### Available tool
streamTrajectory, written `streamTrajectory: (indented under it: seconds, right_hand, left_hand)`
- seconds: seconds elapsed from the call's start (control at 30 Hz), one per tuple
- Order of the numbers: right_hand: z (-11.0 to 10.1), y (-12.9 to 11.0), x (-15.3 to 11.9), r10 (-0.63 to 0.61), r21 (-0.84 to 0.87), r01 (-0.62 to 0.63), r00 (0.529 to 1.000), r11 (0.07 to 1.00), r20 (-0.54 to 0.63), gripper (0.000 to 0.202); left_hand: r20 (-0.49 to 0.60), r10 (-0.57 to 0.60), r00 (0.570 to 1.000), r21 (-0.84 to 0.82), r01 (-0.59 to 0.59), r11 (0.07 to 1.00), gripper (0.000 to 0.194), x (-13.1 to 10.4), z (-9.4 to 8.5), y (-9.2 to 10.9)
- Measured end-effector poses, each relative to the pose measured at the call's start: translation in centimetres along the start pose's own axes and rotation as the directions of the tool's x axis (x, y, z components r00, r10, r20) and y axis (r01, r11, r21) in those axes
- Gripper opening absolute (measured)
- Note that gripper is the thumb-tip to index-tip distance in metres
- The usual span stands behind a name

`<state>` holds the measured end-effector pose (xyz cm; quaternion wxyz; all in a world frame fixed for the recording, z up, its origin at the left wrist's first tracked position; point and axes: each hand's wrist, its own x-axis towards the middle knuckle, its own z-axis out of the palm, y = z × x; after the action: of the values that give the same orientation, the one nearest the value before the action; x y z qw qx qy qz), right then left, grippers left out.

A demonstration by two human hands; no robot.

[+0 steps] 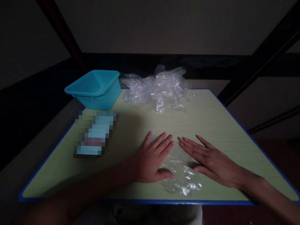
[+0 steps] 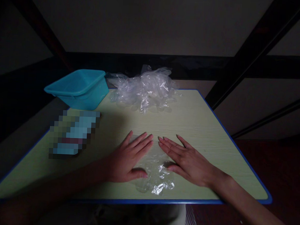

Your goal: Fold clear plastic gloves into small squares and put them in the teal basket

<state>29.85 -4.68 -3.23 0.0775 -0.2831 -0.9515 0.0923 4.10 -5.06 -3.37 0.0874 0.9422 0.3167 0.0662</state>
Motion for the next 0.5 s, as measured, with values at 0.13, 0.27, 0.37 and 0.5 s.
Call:
streamTrajectory:
  seconds: [0.13, 0.27, 0.37, 0.5]
  right_hand:
    - [-0.1, 0.1, -0.8, 0.024, 0.024, -0.024, 1.0, 0.999, -0.005, 0.063]
    - [-0.2, 0.4, -1.6, 0.041, 0.019, -0.041, 0.999, 0.999, -0.005, 0.063]
    - [-0.4, 0.5, -2.0, 0.056, 0.013, -0.056, 0.998, 0.998, 0.009, 0.061]
    - [-0.5, 0.6, -2.5, 0.082, 0.057, -0.083, 0.996, 0.995, 0.016, 0.06]
  left_hand:
    - [0.008, 0.0, 1.0, 0.011, 0.0, 1.0, 0.082, 0.0, 0.0, 0.0]
    - [0.022, 0.0, 1.0, 0.029, -0.001, 1.0, 0.081, 0.1, -0.2, 0.0]
    - [0.049, -0.004, 0.999, 0.027, 0.003, 1.0, 0.08, 0.0, -0.3, 0.0]
    - [0.043, 0.001, 0.999, 0.004, -0.002, 1.0, 0.08, 0.0, -0.4, 0.0]
